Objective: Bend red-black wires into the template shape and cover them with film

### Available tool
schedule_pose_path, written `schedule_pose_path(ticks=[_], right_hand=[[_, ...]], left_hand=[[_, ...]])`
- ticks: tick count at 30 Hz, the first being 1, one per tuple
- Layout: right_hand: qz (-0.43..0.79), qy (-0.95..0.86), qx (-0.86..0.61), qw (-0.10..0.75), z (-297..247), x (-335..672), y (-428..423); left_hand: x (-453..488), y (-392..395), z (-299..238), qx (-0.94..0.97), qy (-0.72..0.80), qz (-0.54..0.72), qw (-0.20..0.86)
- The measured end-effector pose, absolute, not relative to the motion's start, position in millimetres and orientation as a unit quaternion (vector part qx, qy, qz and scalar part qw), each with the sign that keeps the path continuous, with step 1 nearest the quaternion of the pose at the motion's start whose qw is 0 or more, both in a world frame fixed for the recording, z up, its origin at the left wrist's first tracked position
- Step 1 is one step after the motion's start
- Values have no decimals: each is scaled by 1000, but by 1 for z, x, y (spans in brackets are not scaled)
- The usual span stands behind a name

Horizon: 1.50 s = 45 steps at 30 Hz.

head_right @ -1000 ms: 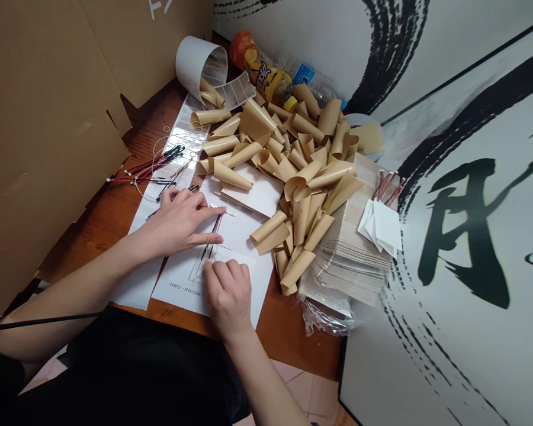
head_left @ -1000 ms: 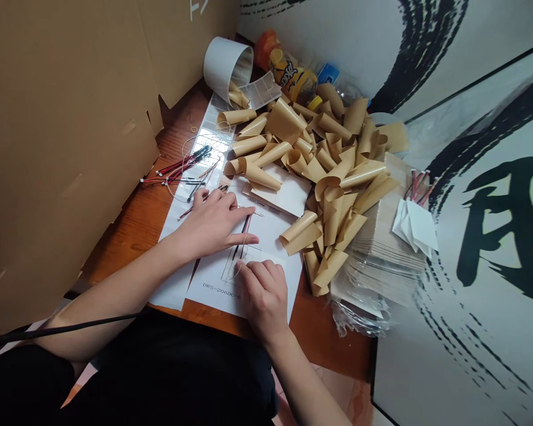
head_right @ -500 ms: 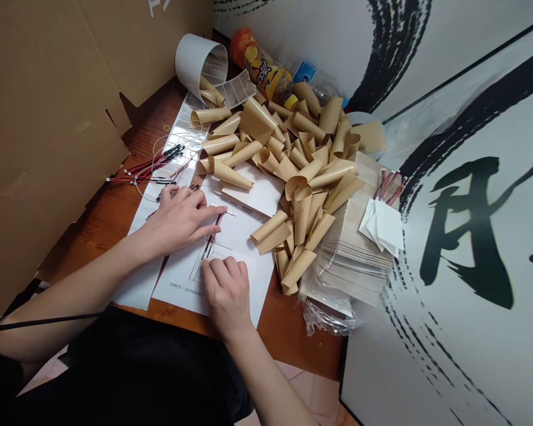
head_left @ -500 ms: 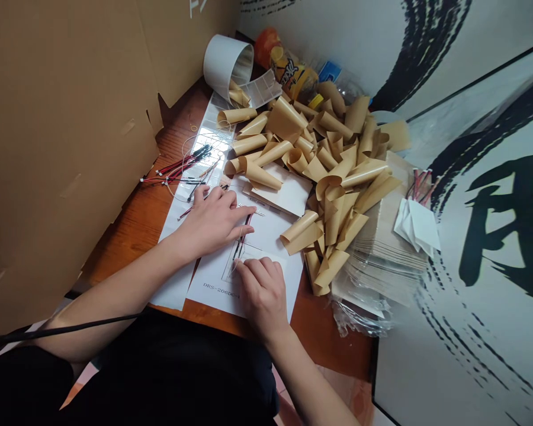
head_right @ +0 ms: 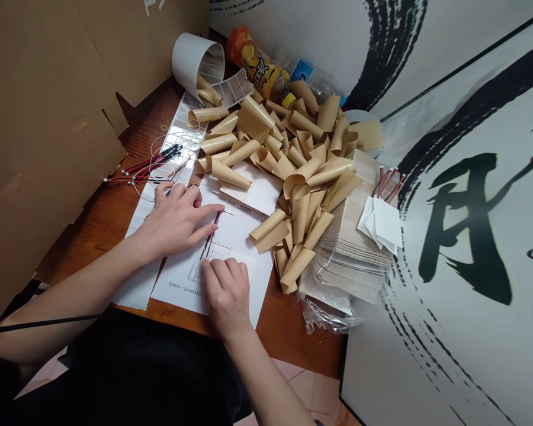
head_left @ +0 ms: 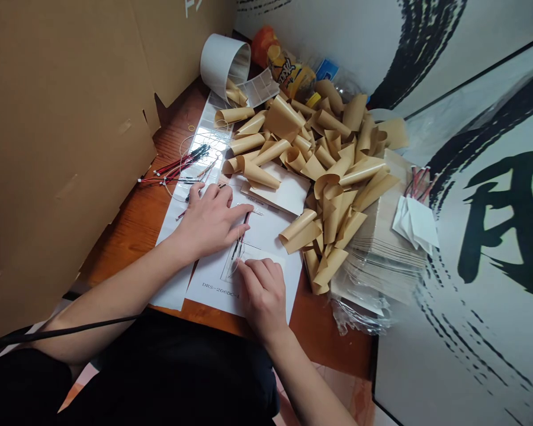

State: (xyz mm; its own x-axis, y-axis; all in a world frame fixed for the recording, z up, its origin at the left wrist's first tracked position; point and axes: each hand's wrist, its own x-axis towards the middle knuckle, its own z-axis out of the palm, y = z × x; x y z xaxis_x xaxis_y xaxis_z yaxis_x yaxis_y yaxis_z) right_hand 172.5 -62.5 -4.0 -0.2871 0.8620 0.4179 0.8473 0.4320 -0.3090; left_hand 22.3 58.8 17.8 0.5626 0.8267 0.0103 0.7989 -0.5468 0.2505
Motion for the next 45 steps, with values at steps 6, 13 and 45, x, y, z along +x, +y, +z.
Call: schedule_pose_path(ticks=[6, 13, 45], right_hand=[[15, -797, -535, 279, -5, 174, -63], [22, -790, -534, 302, -5, 174, -64], [11, -779, -529, 336, -5, 175, -64]], left_hand=[[17, 64, 23, 879, 446, 54, 158], [5, 79, 25, 887, 401, 12, 229], [31, 81, -6, 860, 443, 191, 164]])
